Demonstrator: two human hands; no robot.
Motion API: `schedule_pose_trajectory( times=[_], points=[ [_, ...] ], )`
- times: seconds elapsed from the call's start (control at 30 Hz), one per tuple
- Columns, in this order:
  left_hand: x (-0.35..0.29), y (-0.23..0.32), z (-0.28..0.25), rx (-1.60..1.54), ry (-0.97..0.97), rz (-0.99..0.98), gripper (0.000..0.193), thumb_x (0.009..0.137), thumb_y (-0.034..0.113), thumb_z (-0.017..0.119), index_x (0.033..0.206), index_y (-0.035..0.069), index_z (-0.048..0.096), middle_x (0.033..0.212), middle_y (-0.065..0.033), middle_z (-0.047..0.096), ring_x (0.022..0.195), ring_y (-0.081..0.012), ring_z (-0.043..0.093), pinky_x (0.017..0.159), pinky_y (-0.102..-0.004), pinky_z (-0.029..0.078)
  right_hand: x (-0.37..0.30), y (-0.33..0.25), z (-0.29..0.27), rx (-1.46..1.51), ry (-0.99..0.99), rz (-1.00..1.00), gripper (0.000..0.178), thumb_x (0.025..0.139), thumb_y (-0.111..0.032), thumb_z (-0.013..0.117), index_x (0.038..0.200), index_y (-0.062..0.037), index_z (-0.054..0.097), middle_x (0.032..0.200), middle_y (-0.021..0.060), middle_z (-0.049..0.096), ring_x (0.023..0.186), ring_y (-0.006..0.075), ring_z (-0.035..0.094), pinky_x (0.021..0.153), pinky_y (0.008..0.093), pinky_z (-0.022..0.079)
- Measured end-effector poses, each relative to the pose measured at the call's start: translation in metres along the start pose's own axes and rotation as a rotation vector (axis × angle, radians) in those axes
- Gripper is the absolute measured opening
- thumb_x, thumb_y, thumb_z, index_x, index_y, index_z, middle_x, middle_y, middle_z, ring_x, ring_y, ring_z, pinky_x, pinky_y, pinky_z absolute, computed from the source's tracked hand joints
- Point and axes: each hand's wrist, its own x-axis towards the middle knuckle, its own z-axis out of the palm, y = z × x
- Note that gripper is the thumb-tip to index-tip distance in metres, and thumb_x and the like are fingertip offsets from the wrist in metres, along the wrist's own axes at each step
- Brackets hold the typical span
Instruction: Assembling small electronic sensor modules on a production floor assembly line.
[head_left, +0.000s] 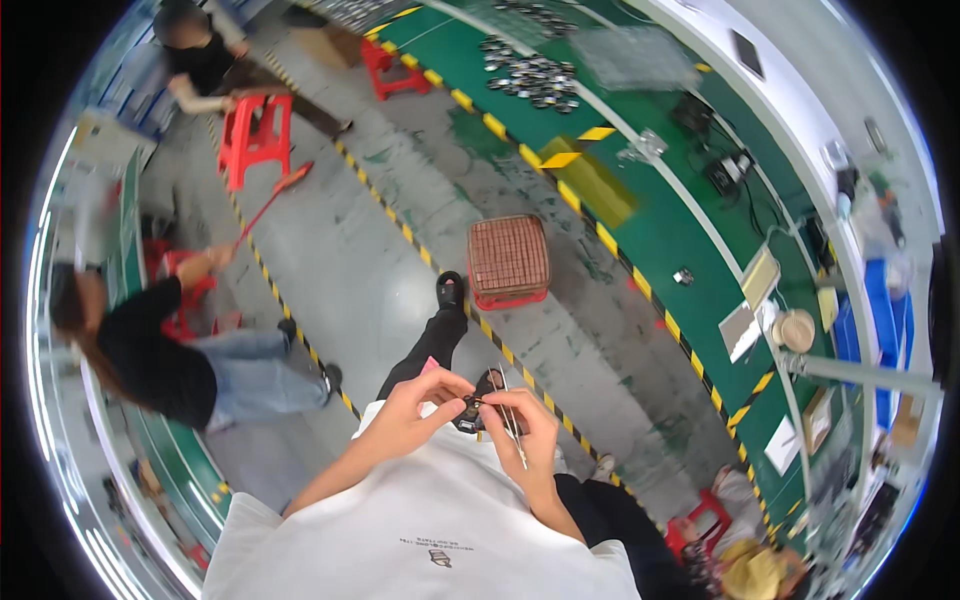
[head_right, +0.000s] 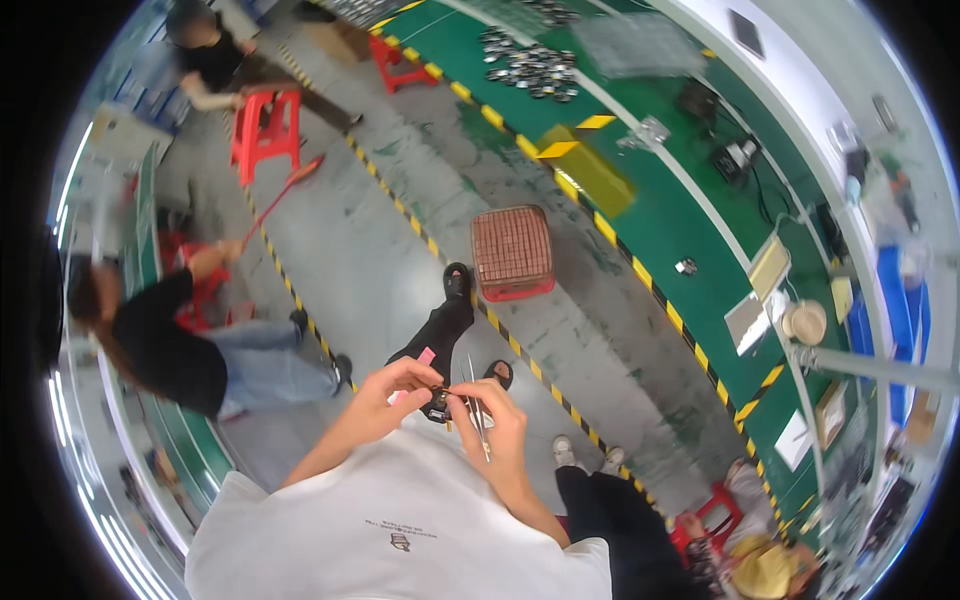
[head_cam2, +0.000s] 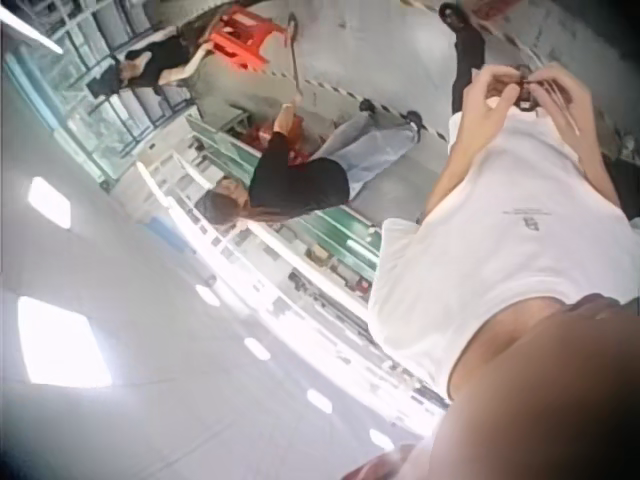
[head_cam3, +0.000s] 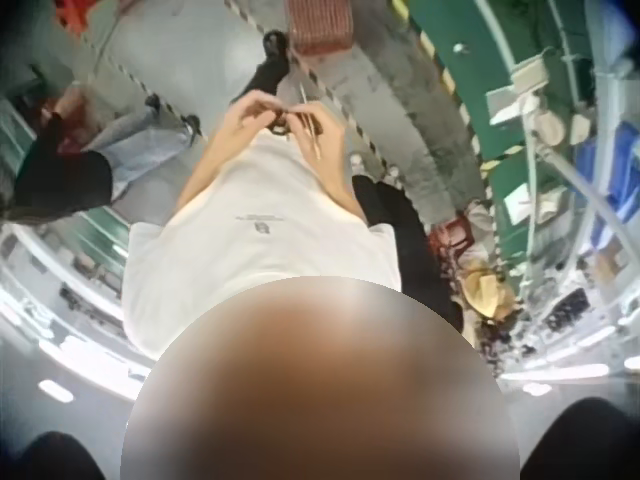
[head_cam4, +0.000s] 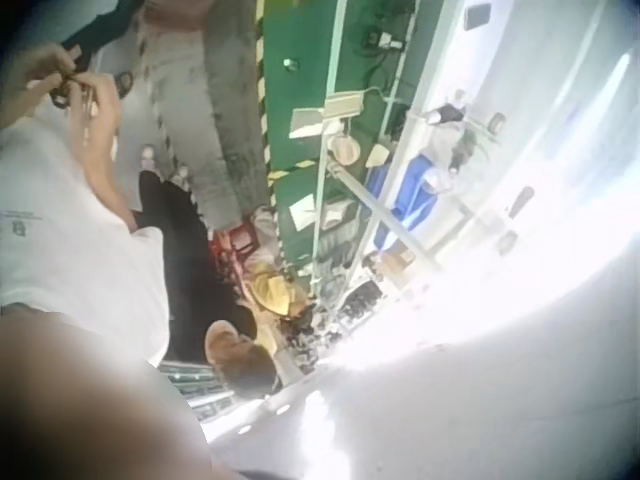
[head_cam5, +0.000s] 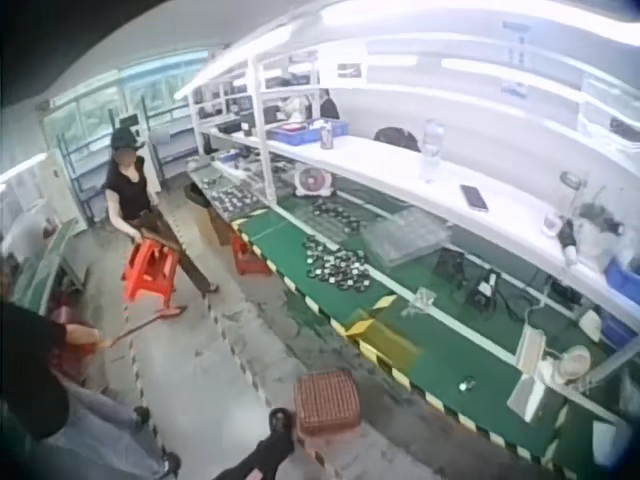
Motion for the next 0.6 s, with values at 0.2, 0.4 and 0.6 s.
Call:
schedule_pose_trajectory(
  times=[0.2,0.4,0.6],
  points=[
    [0.139,0.005,-0.022,0.084,-0.282,0.028,0.026,0.094,0.009,0.069,0.118,0.001,0.062,0.106,-0.0067,0.07,0.09,-0.0146,0.068,0.082,-0.0301,0.054,0.086,0.036,-0.008,0.042,0.292,0.062,0.012,0.089,0.003,0.07,0.101,0.0021,0.067,0.09,0.0096,0.067,0.073,0.0124,0.063,0.066,0.0241,0.049],
    [0.326,-0.055,-0.066,-0.036,-0.421,-0.142,0.023,0.1,0.014,0.062,0.119,0.001,0.06,0.097,-0.0076,0.07,0.083,-0.015,0.069,0.076,-0.0304,0.056,0.227,0.126,-0.004,0.048,0.517,0.243,0.008,0.092,0.002,0.068,0.099,0.003,0.067,0.093,0.0069,0.068,0.082,0.007,0.061,0.072,0.0215,0.048],
    [0.511,-0.113,-0.084,0.371,-0.712,0.114,0.019,0.1,0.016,0.06,0.114,0.003,0.06,0.096,-0.0108,0.069,0.082,-0.0193,0.07,0.073,-0.0313,0.055,0.313,0.289,-0.066,0.049,0.977,0.369,0.007,0.098,-0.005,0.063,0.102,0.0002,0.065,0.092,0.0039,0.066,0.082,0.0098,0.06,0.076,0.025,0.049]
  ],
)
